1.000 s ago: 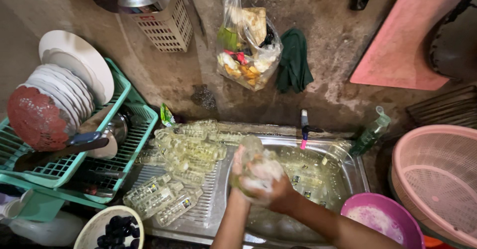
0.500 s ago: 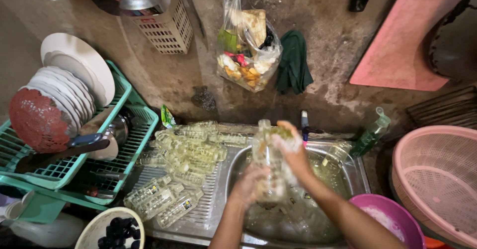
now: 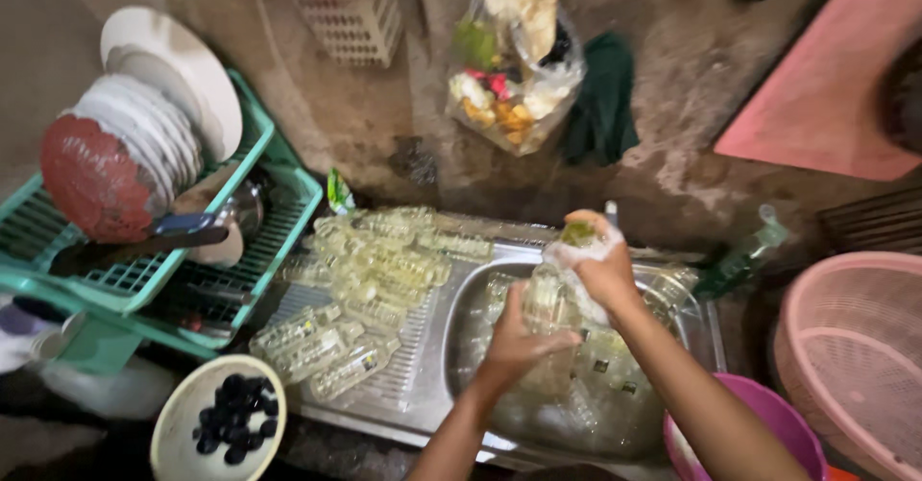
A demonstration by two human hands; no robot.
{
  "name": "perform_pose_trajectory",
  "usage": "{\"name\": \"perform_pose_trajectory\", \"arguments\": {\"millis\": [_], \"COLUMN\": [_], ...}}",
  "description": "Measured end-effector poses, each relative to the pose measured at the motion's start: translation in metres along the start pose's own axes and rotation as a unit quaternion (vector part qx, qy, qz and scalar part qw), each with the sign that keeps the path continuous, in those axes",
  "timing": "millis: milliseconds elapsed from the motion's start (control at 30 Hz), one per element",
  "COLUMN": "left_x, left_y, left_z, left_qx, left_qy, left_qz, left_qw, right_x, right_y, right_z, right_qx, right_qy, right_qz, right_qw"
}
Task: The person washes multiple plastic bottles in a sink using a soapy sponge, rinses them under running water, and places them on the sink ledge. They also briefly handle a bowl of dark round objects, rinsing them under the tap.
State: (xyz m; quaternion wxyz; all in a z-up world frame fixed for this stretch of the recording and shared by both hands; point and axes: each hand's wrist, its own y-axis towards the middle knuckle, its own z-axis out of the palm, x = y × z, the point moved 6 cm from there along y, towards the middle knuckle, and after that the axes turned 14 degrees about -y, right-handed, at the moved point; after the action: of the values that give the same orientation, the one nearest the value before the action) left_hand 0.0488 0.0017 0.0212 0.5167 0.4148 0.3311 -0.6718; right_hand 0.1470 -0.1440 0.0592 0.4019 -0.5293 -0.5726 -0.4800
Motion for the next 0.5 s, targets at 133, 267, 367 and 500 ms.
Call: {"name": "perform_pose_trajectory", "arguments": {"millis": [133,267,367,500], "left_x": [-0.023,0.0,0.029,0.059], "left_y": [-0.005,-0.021,-0.022,-0.011], "left_z": [0.017,0.003,-0.016,-0.051], "left_qx": [0.001,0.044,-0.02,-0.069], "left_qy": [0.034,-0.256,-0.353,-0.439], "left_qz": [0.05,-0.094,-0.134,-0.143], "left_qw": [0.998,0.961,0.926,0.885], "right_x": [0.004,0.005,-0.022,-0.036], "right_y": [-0.005,-0.011,-0.029,-0.063], "right_z": [0.001,0.01,0.035,0.08], "right_qx": [0.032,0.118,0.071,0.12], "right_qy": [0.072,0.218,0.287,0.21], "right_qz": [0.012,0.073,0.244,0.271], "right_qw": [0.997,0.966,0.924,0.932]}}
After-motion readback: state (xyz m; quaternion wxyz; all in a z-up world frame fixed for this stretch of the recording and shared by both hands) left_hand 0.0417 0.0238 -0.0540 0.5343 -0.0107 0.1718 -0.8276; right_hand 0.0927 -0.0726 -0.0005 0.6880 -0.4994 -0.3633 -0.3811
